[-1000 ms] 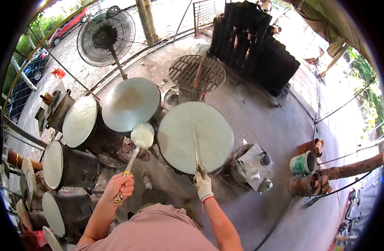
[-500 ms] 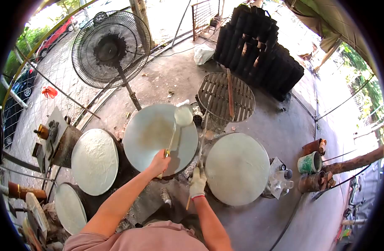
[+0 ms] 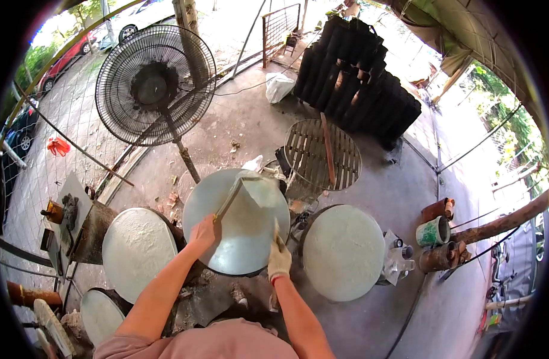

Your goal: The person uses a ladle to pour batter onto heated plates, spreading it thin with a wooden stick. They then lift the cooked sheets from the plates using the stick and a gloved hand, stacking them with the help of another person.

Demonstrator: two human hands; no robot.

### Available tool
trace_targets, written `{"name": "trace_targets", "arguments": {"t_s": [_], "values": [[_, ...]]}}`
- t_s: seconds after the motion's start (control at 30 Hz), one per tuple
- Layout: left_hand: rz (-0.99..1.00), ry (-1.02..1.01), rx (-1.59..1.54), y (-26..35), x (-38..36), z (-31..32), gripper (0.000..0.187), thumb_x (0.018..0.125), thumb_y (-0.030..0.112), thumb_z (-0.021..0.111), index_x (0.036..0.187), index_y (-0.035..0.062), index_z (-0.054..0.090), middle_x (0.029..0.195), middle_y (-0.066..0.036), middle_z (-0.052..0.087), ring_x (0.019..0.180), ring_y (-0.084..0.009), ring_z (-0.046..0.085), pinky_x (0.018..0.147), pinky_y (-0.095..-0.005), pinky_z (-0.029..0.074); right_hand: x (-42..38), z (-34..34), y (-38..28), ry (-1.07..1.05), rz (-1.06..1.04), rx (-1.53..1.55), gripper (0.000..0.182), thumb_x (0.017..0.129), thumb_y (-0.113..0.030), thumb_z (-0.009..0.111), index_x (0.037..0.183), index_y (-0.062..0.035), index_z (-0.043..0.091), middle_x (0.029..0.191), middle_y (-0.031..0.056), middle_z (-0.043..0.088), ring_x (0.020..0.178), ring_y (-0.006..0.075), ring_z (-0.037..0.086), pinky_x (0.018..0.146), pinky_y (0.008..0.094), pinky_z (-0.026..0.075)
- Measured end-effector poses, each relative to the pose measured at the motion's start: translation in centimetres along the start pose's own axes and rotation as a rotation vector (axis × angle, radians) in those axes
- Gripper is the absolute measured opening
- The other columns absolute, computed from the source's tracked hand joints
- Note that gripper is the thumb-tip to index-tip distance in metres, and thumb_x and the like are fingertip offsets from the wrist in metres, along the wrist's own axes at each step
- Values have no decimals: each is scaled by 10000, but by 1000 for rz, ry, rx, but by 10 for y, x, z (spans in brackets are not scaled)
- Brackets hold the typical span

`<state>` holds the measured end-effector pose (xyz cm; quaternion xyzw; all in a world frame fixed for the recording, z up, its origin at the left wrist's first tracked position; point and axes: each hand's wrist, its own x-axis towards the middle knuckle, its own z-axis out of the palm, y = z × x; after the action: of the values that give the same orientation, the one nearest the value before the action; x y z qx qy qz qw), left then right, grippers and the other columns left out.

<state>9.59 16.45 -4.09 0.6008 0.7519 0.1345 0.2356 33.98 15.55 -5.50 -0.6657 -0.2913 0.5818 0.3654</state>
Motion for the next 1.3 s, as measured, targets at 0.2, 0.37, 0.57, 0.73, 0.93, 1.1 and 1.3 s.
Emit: {"name": "trace_targets", "arguments": {"t_s": [0.2, 0.37, 0.57, 0.73, 0.93, 1.1, 1.3], "values": [[26, 80, 115, -17, 2, -1, 218, 865, 46, 446, 1081, 43, 422, 940, -215, 547, 822, -401, 605, 704, -475, 482, -10, 42, -20, -76, -106, -398, 398, 880, -242, 515, 1185, 4, 583, 979, 184, 673, 834, 218, 632, 772, 309, 474], [-31, 92, 125, -32, -1, -26, 266, 869, 63, 453, 1133, 50, 424, 950, -212, 532, 821, -404, 607, 707, -477, 487, 15, 31, 31, 54, -236, -150, 370, 899, -205, 504, 1208, -16, 580, 1041, 158, 661, 933, 225, 626, 841, 297, 459], [-2, 171, 171, -60, -18, -32, 454, 801, 30, 513, 1245, 75, 433, 947, -206, 505, 822, -384, 596, 697, -453, 479, 4, 64, -23, -129, 62, -43, 297, 866, -244, 597, 1136, -131, 650, 540, -42, 464, 372, 52, 381, 356, 219, 290], [53, 298, 232, -88, -29, -33, 603, 758, 1, 558, 1327, 153, 435, 967, -182, 484, 831, -336, 580, 680, -405, 475, 41, 46, 41, 65, -193, -4, 394, 880, -248, 546, 1190, -11, 604, 1004, 154, 663, 857, 189, 628, 729, 274, 488], [23, 331, 211, -100, -58, -46, 591, 746, -34, 529, 1270, 238, 521, 917, -161, 477, 819, -327, 570, 668, -407, 462, 22, 42, -25, -206, -103, -196, 320, 864, -203, 580, 1158, -93, 646, 585, -42, 495, 437, 59, 400, 408, 237, 332], [9, 351, 247, -115, -73, -48, 595, 751, -37, 517, 1273, 249, 524, 868, -154, 462, 783, -329, 557, 652, -410, 453, 49, 71, 17, -215, -273, -305, 345, 873, -220, 585, 1183, -77, 630, 598, -51, 487, 446, 40, 388, 420, 199, 322], [-116, 340, 248, -122, -110, -52, 606, 737, -40, 530, 1267, 253, 532, 844, -141, 455, 727, -319, 538, 609, -411, 440, 63, 41, -5, -312, -272, -335, 351, 873, -236, 582, 1167, -51, 630, 740, -3, 592, 598, 86, 487, 564, 224, 402]]}}
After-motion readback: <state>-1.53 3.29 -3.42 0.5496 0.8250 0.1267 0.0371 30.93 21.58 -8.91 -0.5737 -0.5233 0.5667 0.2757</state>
